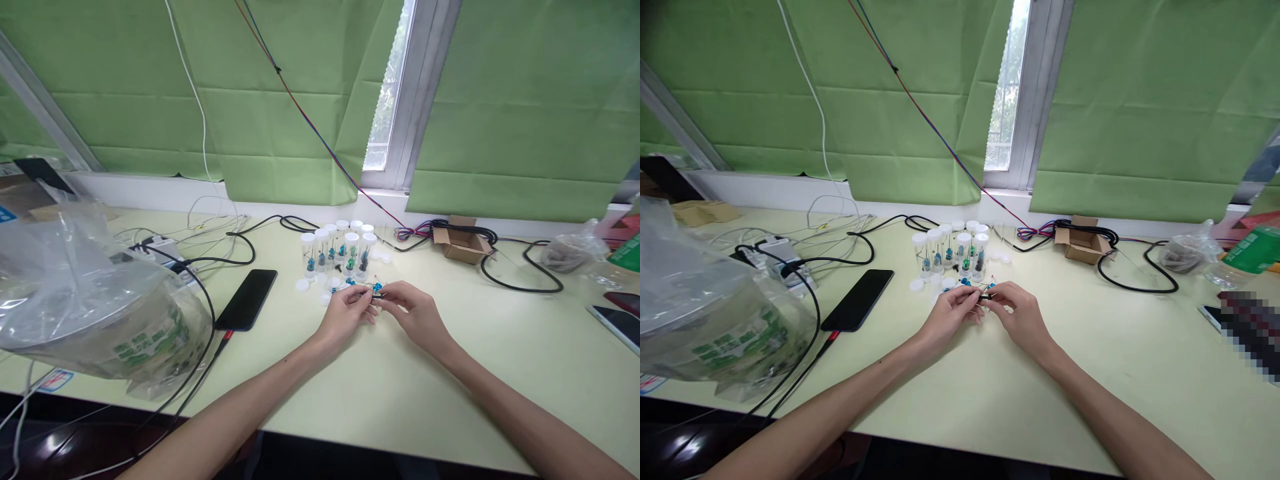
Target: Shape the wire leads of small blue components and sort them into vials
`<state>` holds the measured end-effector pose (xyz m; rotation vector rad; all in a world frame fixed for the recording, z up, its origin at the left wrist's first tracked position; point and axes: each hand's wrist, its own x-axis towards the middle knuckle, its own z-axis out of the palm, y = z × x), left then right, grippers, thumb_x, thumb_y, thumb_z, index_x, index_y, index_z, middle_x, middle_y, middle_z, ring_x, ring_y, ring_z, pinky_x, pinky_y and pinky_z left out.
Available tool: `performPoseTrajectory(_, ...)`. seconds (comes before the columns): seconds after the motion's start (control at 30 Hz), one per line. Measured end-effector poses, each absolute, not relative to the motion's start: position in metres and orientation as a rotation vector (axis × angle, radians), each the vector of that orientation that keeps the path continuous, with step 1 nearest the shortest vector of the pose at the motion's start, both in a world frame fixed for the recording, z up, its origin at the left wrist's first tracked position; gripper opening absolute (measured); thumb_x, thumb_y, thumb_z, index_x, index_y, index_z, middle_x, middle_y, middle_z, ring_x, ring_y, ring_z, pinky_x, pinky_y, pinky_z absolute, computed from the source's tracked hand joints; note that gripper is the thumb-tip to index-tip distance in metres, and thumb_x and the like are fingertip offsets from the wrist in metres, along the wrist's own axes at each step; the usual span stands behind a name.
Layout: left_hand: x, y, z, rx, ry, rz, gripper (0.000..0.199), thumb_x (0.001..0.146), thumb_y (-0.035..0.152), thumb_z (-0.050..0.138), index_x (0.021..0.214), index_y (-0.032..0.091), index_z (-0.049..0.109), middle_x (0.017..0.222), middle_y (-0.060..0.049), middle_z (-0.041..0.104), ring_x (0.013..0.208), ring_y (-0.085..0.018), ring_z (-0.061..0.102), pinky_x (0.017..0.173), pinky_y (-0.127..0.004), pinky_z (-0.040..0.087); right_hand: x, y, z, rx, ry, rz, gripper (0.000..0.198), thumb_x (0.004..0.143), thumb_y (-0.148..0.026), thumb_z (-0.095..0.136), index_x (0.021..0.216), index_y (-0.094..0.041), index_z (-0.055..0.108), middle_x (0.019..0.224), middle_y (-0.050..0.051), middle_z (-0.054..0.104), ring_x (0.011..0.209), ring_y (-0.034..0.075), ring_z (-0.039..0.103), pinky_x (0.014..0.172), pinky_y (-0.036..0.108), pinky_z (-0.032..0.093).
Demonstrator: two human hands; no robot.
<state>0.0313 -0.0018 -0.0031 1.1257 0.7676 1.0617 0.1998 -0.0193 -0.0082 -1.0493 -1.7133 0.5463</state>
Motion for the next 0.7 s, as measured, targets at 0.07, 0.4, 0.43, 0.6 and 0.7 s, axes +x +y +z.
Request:
performPoseTrajectory(0.07, 0.0314, -0.0018, -0.0039, 1.163, 0.768, 1.067, 0.036, 0.075, 0.043, 0.075, 0.092, 0.013, 0.064, 0.076, -0.004, 0.065, 0.065, -0.014, 0.061, 0.062, -0.029, 0.052, 0.1999, -0.0192, -0.009, -1.045, -1.706, 0.561, 0.018, 0.087, -0.036, 0.067, 0.094, -0.02, 0.069, 0.092, 0.006, 0.068, 0.079, 0.02, 0.068, 0.076, 0.036, 0.059)
performPoseTrajectory(0.4, 0.0298, -0.0027, -0.0023, 1.229, 0.791, 1.076, 0.025, 0.079, 0.035, 0.071, 0.091, 0.014, 0.062, 0.063, 0.0, 0.061, 0.056, -0.011, 0.057, 0.062, -0.026, 0.047, 0.1984, -0.0191, -0.0103, -1.015, -1.656, 0.658, 0.014, 0.086, -0.031, 0.068, 0.094, -0.02, 0.07, 0.09, 0.006, 0.069, 0.079, 0.02, 0.069, 0.076, 0.035, 0.058)
performPoseTrajectory(0.43, 0.0298, -0.0027, -0.002, 1.224, 0.791, 1.078, 0.025, 0.079, 0.034, 0.071, 0.091, 0.014, 0.063, 0.063, 0.0, 0.061, 0.056, -0.011, 0.057, 0.062, -0.026, 0.047, 0.1984, -0.019, -0.0104, -1.01, -1.653, 0.669, 0.014, 0.086, -0.031, 0.068, 0.094, -0.02, 0.071, 0.091, 0.006, 0.069, 0.08, 0.02, 0.069, 0.076, 0.035, 0.058)
performPoseTrajectory(0.6, 0.0307, -0.001, -0.0035, 1.204, 0.789, 1.106, 0.026, 0.078, 0.034, 0.072, 0.09, 0.013, 0.065, 0.065, -0.001, 0.062, 0.058, -0.012, 0.057, 0.061, -0.027, 0.048, 0.198, -0.0185, -0.0121, -0.981, -1.645, 0.706, 0.016, 0.085, -0.031, 0.069, 0.098, -0.021, 0.071, 0.092, 0.006, 0.069, 0.081, 0.02, 0.069, 0.076, 0.035, 0.059)
performPoseTrajectory(0.7, 0.0311, -0.0006, -0.0049, 1.199, 0.8, 1.113, 0.026, 0.077, 0.035, 0.073, 0.088, 0.013, 0.066, 0.063, -0.001, 0.062, 0.057, -0.012, 0.057, 0.061, -0.027, 0.048, 0.197, -0.0181, -0.0134, -1.001, -1.631, 0.71, 0.016, 0.084, -0.03, 0.069, 0.096, -0.021, 0.072, 0.091, 0.006, 0.07, 0.081, 0.02, 0.069, 0.077, 0.036, 0.059)
